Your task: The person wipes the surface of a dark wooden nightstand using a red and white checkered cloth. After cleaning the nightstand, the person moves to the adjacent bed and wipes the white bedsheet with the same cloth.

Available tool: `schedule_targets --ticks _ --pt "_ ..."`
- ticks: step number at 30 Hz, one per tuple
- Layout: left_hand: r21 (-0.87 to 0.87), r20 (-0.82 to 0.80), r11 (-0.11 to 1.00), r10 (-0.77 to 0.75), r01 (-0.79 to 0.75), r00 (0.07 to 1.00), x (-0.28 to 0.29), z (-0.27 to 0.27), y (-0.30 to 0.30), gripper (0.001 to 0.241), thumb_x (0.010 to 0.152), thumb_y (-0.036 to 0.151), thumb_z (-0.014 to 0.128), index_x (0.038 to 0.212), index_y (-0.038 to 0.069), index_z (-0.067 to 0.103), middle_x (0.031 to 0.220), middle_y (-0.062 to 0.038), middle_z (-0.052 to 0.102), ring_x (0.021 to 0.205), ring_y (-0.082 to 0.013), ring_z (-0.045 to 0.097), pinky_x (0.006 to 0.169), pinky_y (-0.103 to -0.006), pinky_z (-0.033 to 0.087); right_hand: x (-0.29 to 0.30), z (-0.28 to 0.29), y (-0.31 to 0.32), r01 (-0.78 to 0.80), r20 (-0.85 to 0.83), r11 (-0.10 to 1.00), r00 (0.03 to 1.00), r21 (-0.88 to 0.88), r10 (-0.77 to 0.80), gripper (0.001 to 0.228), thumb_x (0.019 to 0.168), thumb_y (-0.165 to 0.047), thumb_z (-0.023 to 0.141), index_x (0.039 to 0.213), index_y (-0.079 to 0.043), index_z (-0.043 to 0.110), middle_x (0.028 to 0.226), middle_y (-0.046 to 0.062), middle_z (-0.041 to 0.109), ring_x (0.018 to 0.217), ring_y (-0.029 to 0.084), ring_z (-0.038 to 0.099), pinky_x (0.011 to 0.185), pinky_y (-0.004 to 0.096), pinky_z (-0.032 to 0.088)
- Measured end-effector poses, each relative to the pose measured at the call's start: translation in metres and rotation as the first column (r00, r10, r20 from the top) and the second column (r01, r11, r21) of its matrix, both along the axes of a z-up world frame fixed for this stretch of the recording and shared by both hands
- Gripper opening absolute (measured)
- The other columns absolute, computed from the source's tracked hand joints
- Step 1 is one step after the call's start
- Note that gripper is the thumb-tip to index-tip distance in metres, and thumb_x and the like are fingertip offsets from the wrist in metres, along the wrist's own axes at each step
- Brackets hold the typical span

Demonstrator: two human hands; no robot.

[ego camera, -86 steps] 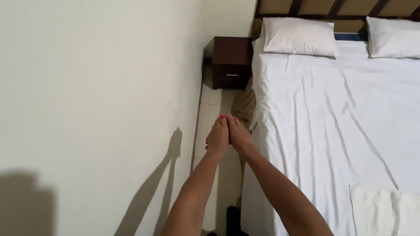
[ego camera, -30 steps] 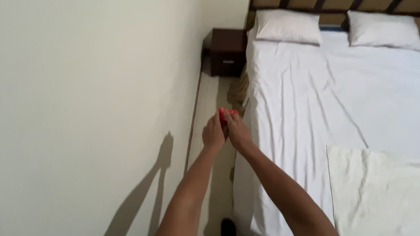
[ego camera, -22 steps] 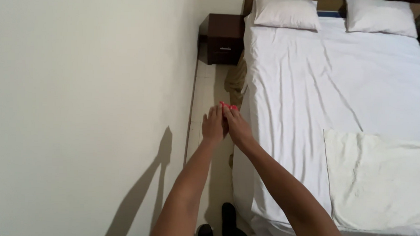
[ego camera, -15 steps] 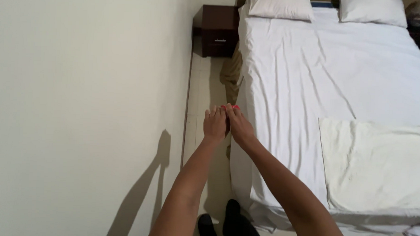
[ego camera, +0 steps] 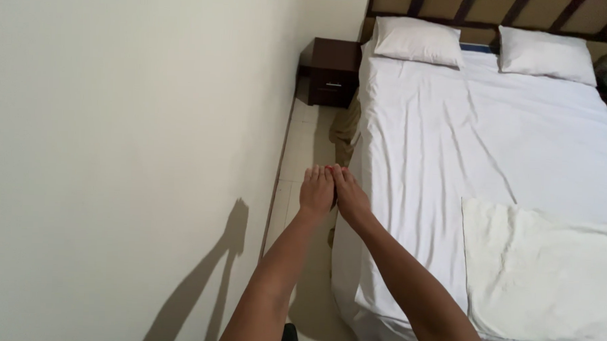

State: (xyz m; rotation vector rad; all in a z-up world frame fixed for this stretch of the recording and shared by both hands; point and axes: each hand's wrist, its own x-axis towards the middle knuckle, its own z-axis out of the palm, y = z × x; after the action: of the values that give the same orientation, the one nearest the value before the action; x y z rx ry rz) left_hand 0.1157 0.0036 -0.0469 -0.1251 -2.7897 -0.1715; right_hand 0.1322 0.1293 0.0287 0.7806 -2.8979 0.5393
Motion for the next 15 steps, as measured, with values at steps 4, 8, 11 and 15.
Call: schedule_targets --ticks 4,8,11,15 --pt "0.075 0.078 0.997 -0.025 0.019 0.997 0.028 0.030 0.022 0.066 0.097 0.023 0.058 0.153 -0.004 0.035 0.154 -0.022 0.044 0.147 -0.0347 0.035 0.123 -0.0478 0.022 0.019 0.010 0.017 0.016 0.007 1.000 1.000 0.004 -0.016 0.078 0.088 0.000 0.059 0.157 -0.006 0.025 0.155 0.020 0.040 0.139 0.038 0.046 0.106 0.041 0.050" --pt "0.188 0.120 0.980 0.043 -0.065 0.992 0.051 0.053 0.046 0.081 0.093 0.022 0.068 0.159 0.003 0.025 0.159 -0.018 0.037 0.151 -0.0334 0.028 0.124 -0.0481 0.020 0.019 -0.009 0.041 -0.023 -0.057 0.999 0.998 -0.034 0.021 0.073 0.091 0.000 0.056 0.158 -0.006 0.027 0.154 0.017 0.044 0.141 0.037 0.045 0.103 0.043 0.049" --pt "0.166 0.092 0.980 0.091 -0.106 0.992 0.068 0.063 0.060 0.082 0.090 0.021 0.072 0.157 0.005 0.028 0.161 -0.018 0.035 0.152 -0.0335 0.025 0.123 -0.0490 0.019 0.027 -0.020 0.057 -0.094 -0.142 0.992 0.987 -0.086 0.081 0.072 0.090 -0.001 0.057 0.156 -0.003 0.029 0.153 0.020 0.047 0.137 0.038 0.049 0.102 0.043 0.051" --pt "0.099 0.359 0.987 0.085 -0.129 0.930 0.126 0.154 0.075 0.082 0.081 0.026 0.081 0.150 0.009 0.041 0.166 -0.013 0.023 0.155 -0.0298 0.014 0.125 -0.0480 0.013 0.081 0.043 0.062 0.021 0.145 0.997 0.989 -0.070 -0.011 0.066 0.097 -0.006 0.056 0.158 -0.010 0.031 0.147 0.015 0.056 0.129 0.035 0.058 0.095 0.043 0.055"
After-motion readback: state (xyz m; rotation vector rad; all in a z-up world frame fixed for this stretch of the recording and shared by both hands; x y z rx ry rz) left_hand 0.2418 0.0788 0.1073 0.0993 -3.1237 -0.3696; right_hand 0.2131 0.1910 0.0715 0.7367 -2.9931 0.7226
